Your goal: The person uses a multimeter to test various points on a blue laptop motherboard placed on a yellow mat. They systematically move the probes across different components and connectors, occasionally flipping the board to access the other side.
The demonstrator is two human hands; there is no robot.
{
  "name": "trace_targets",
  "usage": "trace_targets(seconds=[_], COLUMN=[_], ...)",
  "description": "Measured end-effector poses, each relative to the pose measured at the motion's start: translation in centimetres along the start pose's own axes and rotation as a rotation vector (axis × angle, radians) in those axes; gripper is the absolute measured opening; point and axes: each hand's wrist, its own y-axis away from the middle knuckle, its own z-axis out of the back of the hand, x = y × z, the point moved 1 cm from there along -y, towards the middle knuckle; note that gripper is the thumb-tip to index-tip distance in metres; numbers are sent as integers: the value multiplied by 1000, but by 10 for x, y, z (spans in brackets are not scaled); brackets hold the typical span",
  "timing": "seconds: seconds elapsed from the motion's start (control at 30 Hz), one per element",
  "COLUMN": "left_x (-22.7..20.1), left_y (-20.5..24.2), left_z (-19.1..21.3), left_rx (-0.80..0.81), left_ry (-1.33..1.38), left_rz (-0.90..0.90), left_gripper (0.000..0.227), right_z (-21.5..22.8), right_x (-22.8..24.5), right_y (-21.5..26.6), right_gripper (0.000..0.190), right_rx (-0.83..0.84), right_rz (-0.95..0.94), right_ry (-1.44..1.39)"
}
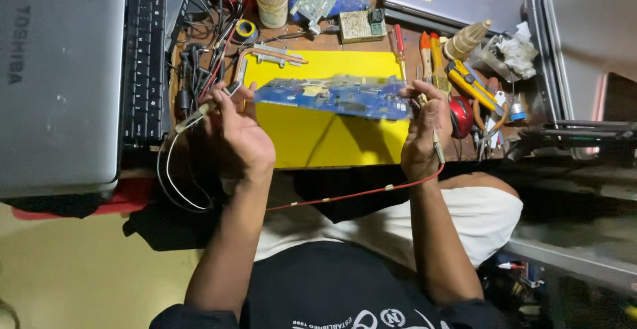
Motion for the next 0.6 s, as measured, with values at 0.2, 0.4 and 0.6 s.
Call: trace_targets(seconds=[0.2,0.4,0.6], left_x=[25,25,21], left_y=[13,18,19], left_z=[52,63,48], left_rx=[39,234,327], left_ry=[-208,-423,-636], left_rz=[16,17,-31], left_gripper=[15,18,14], right_z=[18,24,22], right_x=[-30,-46,-56], right_y=[26,23,19], right_gripper=[35,38,37], right_rx=[163,376,379], right_rz=[-75,1,-59], right_ry=[-3,96,-2])
